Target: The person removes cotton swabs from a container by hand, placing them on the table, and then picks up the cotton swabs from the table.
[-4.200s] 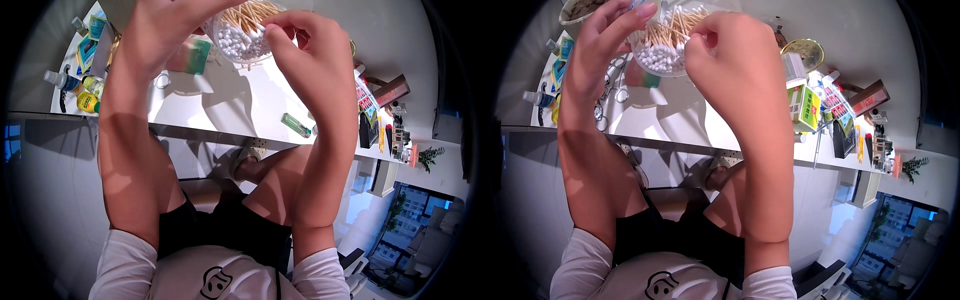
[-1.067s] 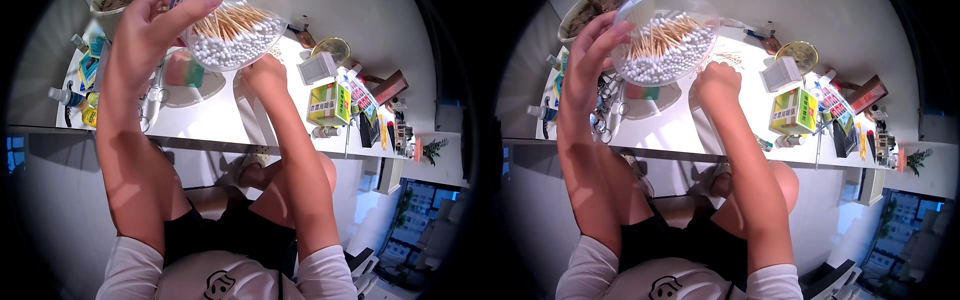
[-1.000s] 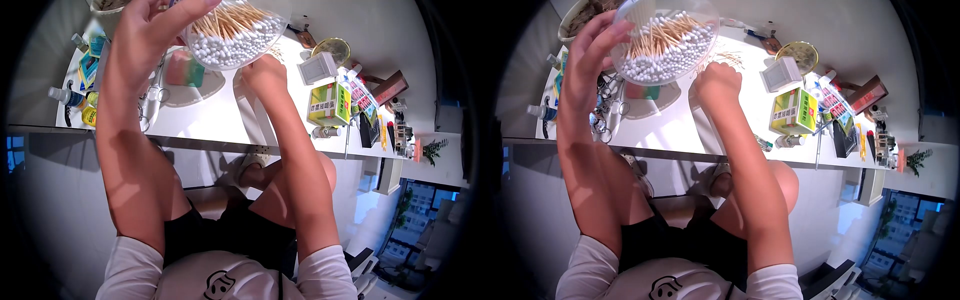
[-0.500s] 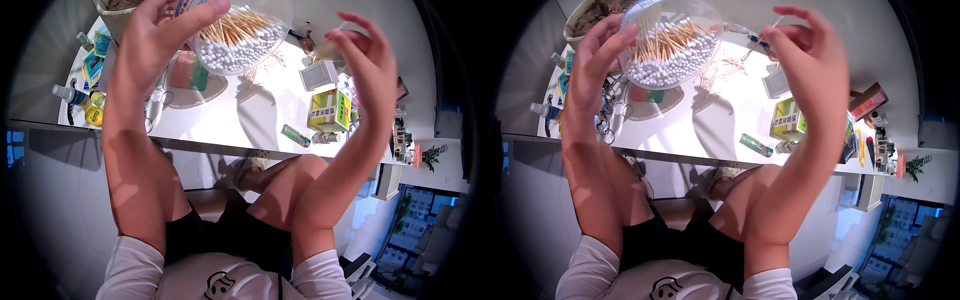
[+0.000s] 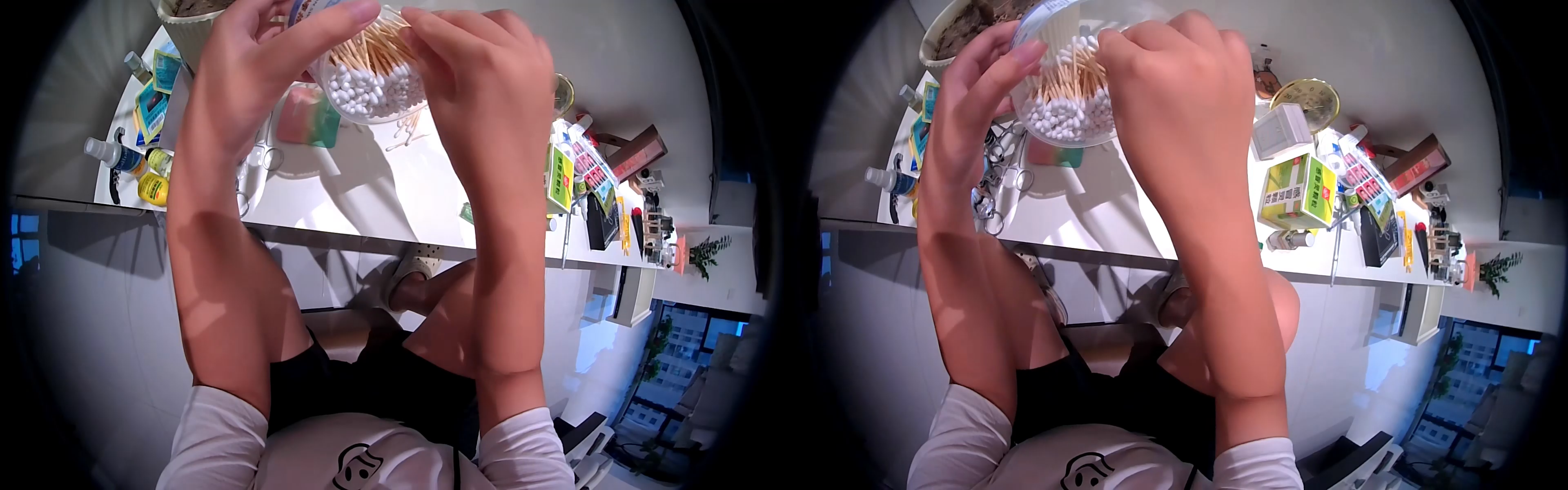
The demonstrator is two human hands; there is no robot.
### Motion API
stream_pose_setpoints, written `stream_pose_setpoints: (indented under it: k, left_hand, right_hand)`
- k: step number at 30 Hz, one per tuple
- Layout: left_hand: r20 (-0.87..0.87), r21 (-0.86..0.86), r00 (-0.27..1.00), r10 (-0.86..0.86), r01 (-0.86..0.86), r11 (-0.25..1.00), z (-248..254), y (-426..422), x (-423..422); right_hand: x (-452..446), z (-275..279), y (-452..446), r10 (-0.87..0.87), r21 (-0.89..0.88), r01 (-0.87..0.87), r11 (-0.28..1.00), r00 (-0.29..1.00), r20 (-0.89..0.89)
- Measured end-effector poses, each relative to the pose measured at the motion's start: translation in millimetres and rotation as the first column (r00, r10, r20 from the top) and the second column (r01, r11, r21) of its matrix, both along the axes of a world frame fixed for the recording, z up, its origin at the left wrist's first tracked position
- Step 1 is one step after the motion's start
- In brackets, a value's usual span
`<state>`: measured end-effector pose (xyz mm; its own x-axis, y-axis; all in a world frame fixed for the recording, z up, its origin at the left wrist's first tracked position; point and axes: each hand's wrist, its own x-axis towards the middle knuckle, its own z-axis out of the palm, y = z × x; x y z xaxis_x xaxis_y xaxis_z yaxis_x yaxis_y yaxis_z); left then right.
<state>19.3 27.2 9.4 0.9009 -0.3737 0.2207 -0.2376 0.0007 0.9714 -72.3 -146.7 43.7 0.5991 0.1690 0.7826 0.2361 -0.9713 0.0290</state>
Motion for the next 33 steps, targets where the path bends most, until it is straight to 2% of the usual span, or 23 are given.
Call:
stream_pose_setpoints:
  k: [3, 6, 8, 9, 11, 12, 13, 15, 17, 21, 30, 32, 33]
  left_hand:
    - [-0.007, -0.017, 1.0, -0.019, 0.019, 1.0, -0.8, 0.8, 1.5]
    - [-0.009, -0.028, 1.0, -0.025, 0.024, 0.999, 1.6, 0.0, 0.4]
    - [0.019, -0.024, 1.0, 0.0, 0.001, 1.0, 0.8, 0.6, 1.6]
    - [0.019, -0.025, 1.0, 0.0, 0.001, 1.0, 1.1, 0.8, 1.6]
    - [0.024, 0.013, 0.999, 0.033, -0.033, 0.999, 2.1, 1.2, 1.1]
    - [0.024, 0.011, 0.999, 0.029, -0.029, 1.0, 1.9, 1.4, 1.3]
    - [0.024, 0.019, 0.999, 0.026, -0.026, 0.999, 1.7, 1.8, 2.1]
    - [0.024, 0.027, 1.0, 0.018, -0.019, 0.999, 2.5, 1.2, 1.4]
    - [0.05, 0.029, 0.998, 0.048, -0.05, 0.998, 3.8, 0.9, -1.2]
    - [0.036, 0.001, 0.999, 0.018, -0.018, 1.0, 0.0, 1.7, 1.9]
    - [0.044, 0.015, 0.999, 0.008, -0.008, 1.0, 5.4, -0.5, -2.9]
    - [-0.001, -0.112, 1.0, 0.003, -0.003, 0.994, 27.3, -11.6, -27.5]
    - [-0.016, -0.155, 1.0, -0.001, -0.002, 0.988, 32.3, -16.2, -34.6]
  right_hand:
    - [0.9, -2.0, -1.0, -0.059, -0.031, 0.057, 0.998, 0.996, -0.072]
    - [-2.1, 6.8, -12.2, 0.074, 0.178, -0.093, 0.98, 0.991, 0.11]
    - [2.9, -0.1, -29.4, 0.064, 0.33, -0.144, 0.933, 0.968, 0.242]
    - [0.4, -1.5, -31.6, 0.047, 0.424, -0.148, 0.893, 0.97, 0.239]
    - [3.5, -21.3, -37.9, -0.102, 0.632, 0.079, 0.771, 0.995, 0.0]
    - [5.2, -33.6, -42.7, -0.183, 0.584, 0.293, 0.757, 0.953, -0.242]
    - [8.0, -47.3, -48.0, -0.257, 0.487, 0.487, 0.725, 0.847, -0.465]
    - [17.3, -78.3, -56.9, -0.304, 0.242, 0.662, 0.71, 0.598, -0.741]
    - [24.5, -88.1, -54.5, -0.232, 0.107, 0.737, 0.668, 0.342, -0.911]
    - [33.5, -105.6, -52.8, -0.274, 0.038, 0.772, 0.634, 0.27, -0.923]
    - [36.9, -100.4, -64.2, -0.121, 0.068, 0.729, 0.681, 0.204, -0.971]
    - [36.8, -115.8, -74.8, -0.119, 0.145, 0.741, 0.656, 0.291, -0.949]
    - [35.0, -116.3, -76.6, -0.12, 0.144, 0.741, 0.656, 0.291, -0.949]
